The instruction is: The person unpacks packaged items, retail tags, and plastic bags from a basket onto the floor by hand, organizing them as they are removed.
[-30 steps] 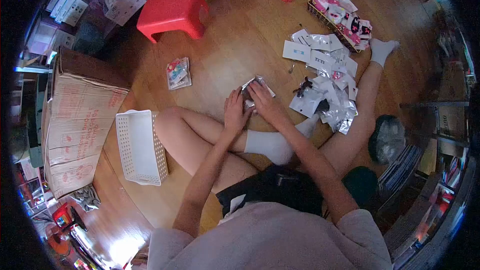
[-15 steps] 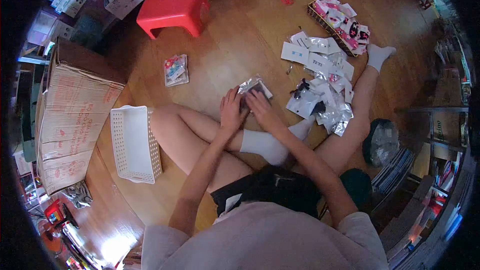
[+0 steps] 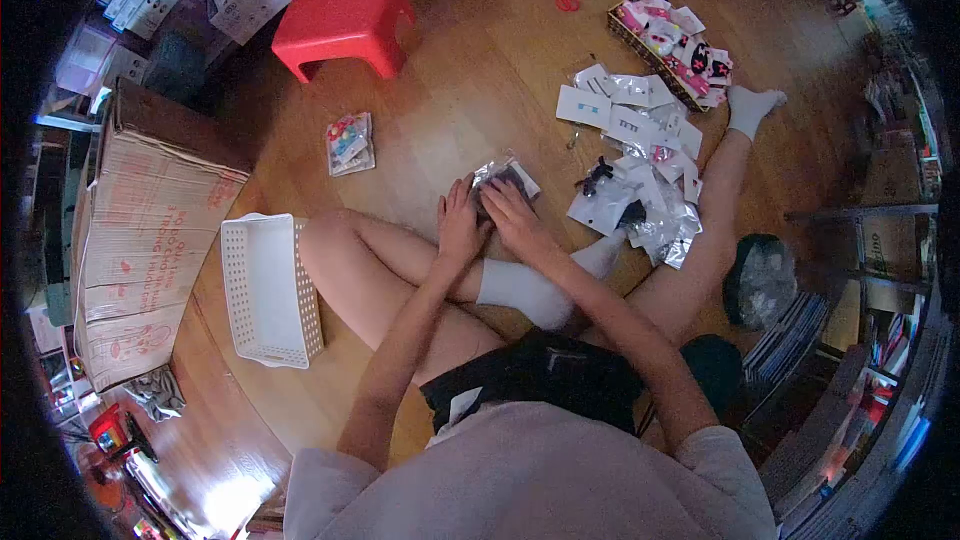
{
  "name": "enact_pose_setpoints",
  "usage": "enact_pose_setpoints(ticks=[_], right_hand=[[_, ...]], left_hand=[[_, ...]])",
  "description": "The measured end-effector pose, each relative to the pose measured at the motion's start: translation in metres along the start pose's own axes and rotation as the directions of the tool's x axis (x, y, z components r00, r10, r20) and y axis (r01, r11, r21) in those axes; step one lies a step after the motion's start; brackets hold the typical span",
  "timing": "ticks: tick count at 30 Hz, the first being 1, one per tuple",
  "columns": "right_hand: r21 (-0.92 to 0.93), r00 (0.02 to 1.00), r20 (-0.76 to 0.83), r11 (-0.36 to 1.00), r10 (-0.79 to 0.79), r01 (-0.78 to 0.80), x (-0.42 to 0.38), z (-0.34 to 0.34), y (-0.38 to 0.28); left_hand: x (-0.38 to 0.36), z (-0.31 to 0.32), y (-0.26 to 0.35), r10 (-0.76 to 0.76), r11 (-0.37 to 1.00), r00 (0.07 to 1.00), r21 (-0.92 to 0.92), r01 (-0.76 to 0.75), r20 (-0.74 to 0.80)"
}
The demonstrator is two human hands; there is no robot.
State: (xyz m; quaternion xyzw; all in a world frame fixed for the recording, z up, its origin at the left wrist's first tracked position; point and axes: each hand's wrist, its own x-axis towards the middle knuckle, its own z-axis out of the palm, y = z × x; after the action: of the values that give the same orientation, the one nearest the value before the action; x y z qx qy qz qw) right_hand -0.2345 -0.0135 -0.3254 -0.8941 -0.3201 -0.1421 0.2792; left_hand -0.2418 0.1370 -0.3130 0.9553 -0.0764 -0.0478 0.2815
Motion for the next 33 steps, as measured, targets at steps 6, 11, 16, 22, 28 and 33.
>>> enact_pose_setpoints(ticks=[6, 11, 16, 22, 28, 33], right_hand=[[-0.142, 0.995, 0.088, 0.988, -0.055, 0.067, 0.008, 0.012, 0.049], [0.072, 0.969, -0.022, 0.968, 0.244, -0.242, 0.035, 0.009, 0.065], [0.078, 0.902, -0.052, 0.902, 0.43, -0.425, 0.008, 0.001, 0.024], [0.347, 0.83, 0.058, 0.768, 0.555, -0.538, 0.0, -0.02, 0.004], [0.431, 0.632, -0.036, 0.582, 0.774, -0.689, -0.013, -0.032, 0.03], [0.526, 0.612, -0.191, 0.607, 0.767, -0.596, -0.022, -0.056, 0.034]], left_hand=[[-0.003, 0.0, 0.0, 0.003, 0.995, 1.0, 0.104, -0.004, 0.006], [-0.005, 0.003, -0.001, 0.028, 0.991, 1.0, 0.129, -0.03, 0.014], [-0.003, 0.004, 0.0, 0.066, 0.997, 0.998, 0.044, -0.066, -0.011], [-0.02, -0.01, 0.01, 0.166, 0.985, 0.984, -0.048, -0.163, 0.064], [-0.023, -0.028, 0.028, 0.248, 0.969, 0.966, -0.029, -0.246, 0.08], [-0.019, -0.004, 0.012, 0.261, 0.965, 0.963, -0.051, -0.258, 0.063]])
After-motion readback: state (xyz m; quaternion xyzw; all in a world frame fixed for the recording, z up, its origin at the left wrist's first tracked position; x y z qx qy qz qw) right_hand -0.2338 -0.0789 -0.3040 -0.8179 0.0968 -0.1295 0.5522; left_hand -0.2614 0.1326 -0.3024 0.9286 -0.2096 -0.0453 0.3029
